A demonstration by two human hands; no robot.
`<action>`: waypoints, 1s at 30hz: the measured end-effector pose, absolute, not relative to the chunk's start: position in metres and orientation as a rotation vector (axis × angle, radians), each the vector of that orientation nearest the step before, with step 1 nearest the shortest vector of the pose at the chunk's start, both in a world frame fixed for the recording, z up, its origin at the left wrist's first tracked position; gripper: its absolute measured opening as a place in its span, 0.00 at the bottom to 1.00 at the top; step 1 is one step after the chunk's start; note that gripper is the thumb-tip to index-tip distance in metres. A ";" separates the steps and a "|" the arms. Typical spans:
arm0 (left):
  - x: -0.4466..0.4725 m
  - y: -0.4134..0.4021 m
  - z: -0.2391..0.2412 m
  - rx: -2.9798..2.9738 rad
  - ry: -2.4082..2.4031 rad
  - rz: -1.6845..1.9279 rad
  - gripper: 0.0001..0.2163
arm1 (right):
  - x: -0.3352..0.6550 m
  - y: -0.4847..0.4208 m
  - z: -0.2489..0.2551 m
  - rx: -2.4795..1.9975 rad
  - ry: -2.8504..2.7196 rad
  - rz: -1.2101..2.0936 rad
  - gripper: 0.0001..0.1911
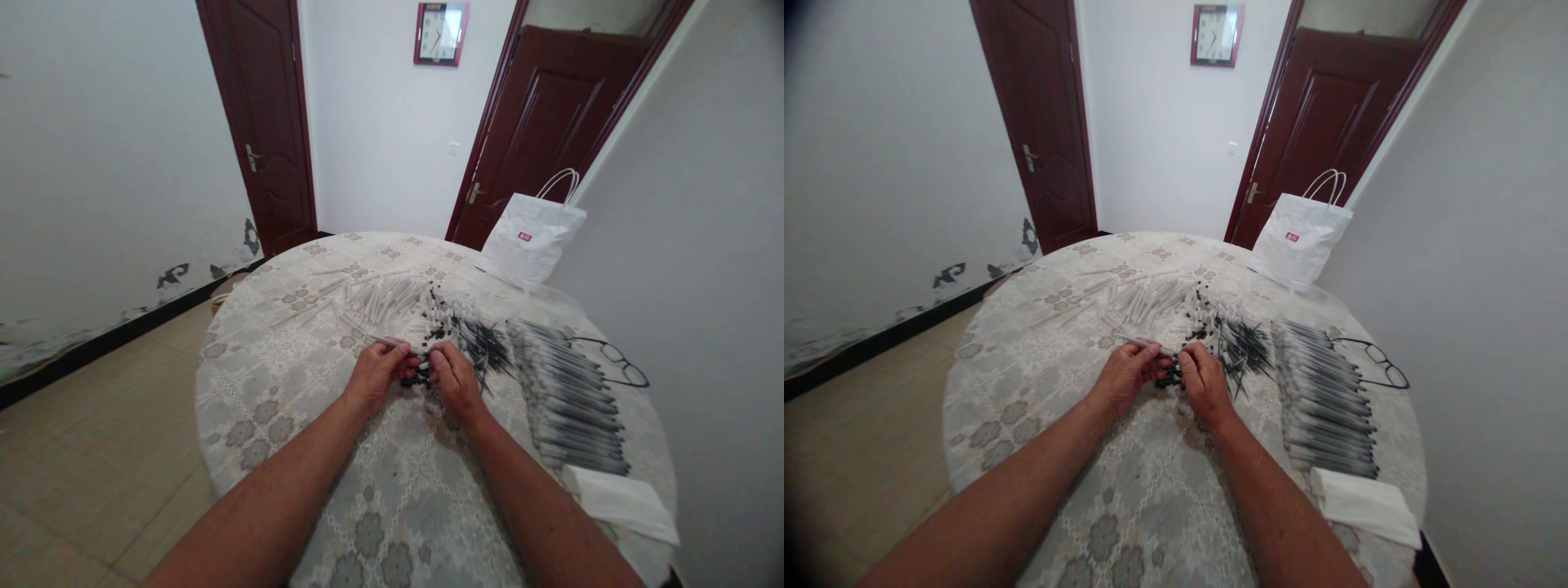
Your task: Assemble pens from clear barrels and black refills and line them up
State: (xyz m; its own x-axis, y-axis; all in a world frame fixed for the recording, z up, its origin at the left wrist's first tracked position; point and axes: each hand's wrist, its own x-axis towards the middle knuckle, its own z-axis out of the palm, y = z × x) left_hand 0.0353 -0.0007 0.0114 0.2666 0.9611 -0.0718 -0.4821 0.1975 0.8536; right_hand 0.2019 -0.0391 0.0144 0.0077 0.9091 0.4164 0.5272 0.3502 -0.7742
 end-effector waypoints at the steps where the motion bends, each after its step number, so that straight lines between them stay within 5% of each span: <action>1: 0.035 0.000 0.011 0.825 0.717 1.149 0.14 | 0.202 -0.040 0.016 -1.289 -1.662 0.464 0.12; 5: 0.034 0.000 0.010 0.830 0.721 1.144 0.14 | 0.200 -0.040 0.019 -1.296 -1.739 0.360 0.09; 11: 0.035 -0.001 0.009 0.841 0.706 1.112 0.15 | 0.200 -0.038 0.013 -1.366 -1.735 0.473 0.21; 17: 0.035 -0.002 0.009 0.841 0.718 1.132 0.14 | 0.198 -0.042 0.016 -1.291 -1.726 0.377 0.10; 26: 0.036 -0.002 0.008 0.855 0.701 1.109 0.14 | 0.197 -0.040 0.014 -1.378 -1.742 0.396 0.20; 30: 0.036 -0.002 0.009 0.849 0.730 1.135 0.13 | 0.198 -0.042 0.016 -1.338 -1.709 0.367 0.13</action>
